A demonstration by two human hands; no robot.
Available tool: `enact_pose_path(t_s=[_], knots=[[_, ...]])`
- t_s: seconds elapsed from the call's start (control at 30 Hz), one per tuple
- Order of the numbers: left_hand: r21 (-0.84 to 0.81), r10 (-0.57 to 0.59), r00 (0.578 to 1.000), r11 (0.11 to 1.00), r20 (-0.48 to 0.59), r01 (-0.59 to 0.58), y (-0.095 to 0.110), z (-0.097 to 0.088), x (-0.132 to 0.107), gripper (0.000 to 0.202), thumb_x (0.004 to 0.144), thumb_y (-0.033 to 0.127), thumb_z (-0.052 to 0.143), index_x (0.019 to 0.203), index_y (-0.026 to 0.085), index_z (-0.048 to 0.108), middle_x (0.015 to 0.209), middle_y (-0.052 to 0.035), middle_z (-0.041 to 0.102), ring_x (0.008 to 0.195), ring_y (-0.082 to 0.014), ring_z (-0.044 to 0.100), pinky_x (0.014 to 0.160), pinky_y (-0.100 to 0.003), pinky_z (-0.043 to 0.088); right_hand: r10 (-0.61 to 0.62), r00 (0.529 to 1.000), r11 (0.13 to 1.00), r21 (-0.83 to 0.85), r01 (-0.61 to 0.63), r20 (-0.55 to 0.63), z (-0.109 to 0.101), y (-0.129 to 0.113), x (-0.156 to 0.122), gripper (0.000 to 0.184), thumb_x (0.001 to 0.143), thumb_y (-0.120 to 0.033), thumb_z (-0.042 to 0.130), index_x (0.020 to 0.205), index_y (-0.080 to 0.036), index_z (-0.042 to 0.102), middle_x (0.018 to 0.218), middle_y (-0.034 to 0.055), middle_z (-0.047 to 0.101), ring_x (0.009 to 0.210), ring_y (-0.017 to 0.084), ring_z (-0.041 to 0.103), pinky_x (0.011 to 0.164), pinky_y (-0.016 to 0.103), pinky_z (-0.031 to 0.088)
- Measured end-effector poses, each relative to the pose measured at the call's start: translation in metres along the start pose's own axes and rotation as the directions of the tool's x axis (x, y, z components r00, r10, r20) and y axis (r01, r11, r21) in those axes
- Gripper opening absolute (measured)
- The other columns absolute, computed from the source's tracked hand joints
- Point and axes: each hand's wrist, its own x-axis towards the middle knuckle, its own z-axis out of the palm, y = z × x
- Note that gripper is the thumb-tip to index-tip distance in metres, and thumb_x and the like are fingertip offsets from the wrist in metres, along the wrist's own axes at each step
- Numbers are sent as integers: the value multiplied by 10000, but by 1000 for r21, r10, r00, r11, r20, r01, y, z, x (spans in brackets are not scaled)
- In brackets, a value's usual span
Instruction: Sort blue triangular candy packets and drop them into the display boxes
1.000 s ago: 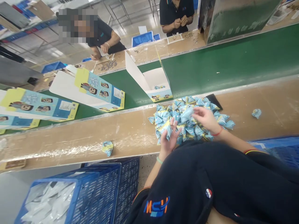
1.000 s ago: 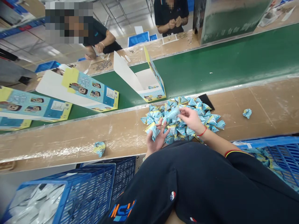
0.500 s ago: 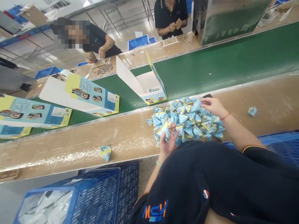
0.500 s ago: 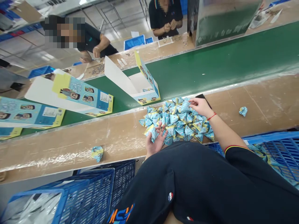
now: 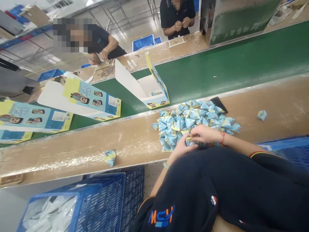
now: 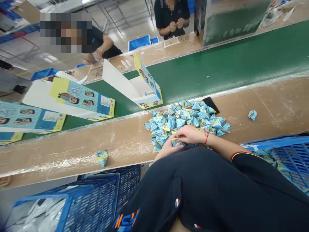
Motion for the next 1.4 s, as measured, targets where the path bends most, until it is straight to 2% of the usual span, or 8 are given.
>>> enact_pose_path(t_s=[0.17,0.27,0.37,0.63,0.83,1.07,1.27,1.4], knots=[[-99,8,1000,995,-10,-9,-12,-2,7,691,702,515,813,1251,205,529,1229,-102,602,938,-206,600,819,-337,502,-81,959,992,-119,51,-270,-30,-10,-18,316,1014,-325,501,822,-199,719,747,44,706,695,174,612,684,295,440],[-191,42,978,978,-204,-82,-18,-15,8,639,741,520,781,1250,231,524,1319,-107,556,884,-158,583,750,-297,499,-2,729,991,-98,-89,-685,-59,-4,-31,316,1018,-381,506,845,-210,708,775,48,703,723,191,627,708,313,469],[-175,31,938,980,-345,-96,-17,-30,4,580,739,504,788,1193,222,565,1301,-102,581,894,-150,586,797,-302,507,29,578,975,-104,-196,-816,-72,6,-39,339,993,-416,544,762,-206,676,700,41,664,667,188,609,670,311,459],[-117,-32,885,993,-464,-25,-17,-61,4,490,779,493,734,1168,220,616,1272,-97,627,959,-184,645,864,-334,536,163,600,878,-162,-451,-783,-36,66,-59,338,978,-403,503,816,-200,720,835,91,763,790,236,702,717,327,499],[108,78,774,994,-629,-12,-9,-132,48,415,805,418,688,1147,192,623,1083,-75,655,902,-179,656,835,-322,541,330,620,800,-138,-584,-712,-4,98,-66,365,926,-418,516,1047,-158,744,1100,168,766,1031,319,705,919,436,538],[515,295,658,841,-693,165,27,-213,121,673,807,175,636,1453,132,450,1564,-219,407,1156,-244,645,999,-364,535,337,216,653,63,-754,-916,-7,90,-135,378,878,-441,458,913,-178,727,989,192,769,969,318,708,918,438,533],[727,270,806,634,-527,264,34,-239,165,808,785,99,593,1563,165,385,1630,-193,340,1287,-318,592,1070,-413,505,308,-156,456,290,-842,-938,10,97,-193,248,683,-430,494,693,-235,648,687,157,695,701,321,665,686,436,499],[806,333,824,546,-459,228,9,-233,158,656,795,95,554,1448,161,553,1415,-192,513,1222,-326,611,1075,-447,488,262,-188,352,275,-895,-947,24,105,-219,261,646,-428,483,689,-239,656,569,131,612,570,306,608,549,422,432]])
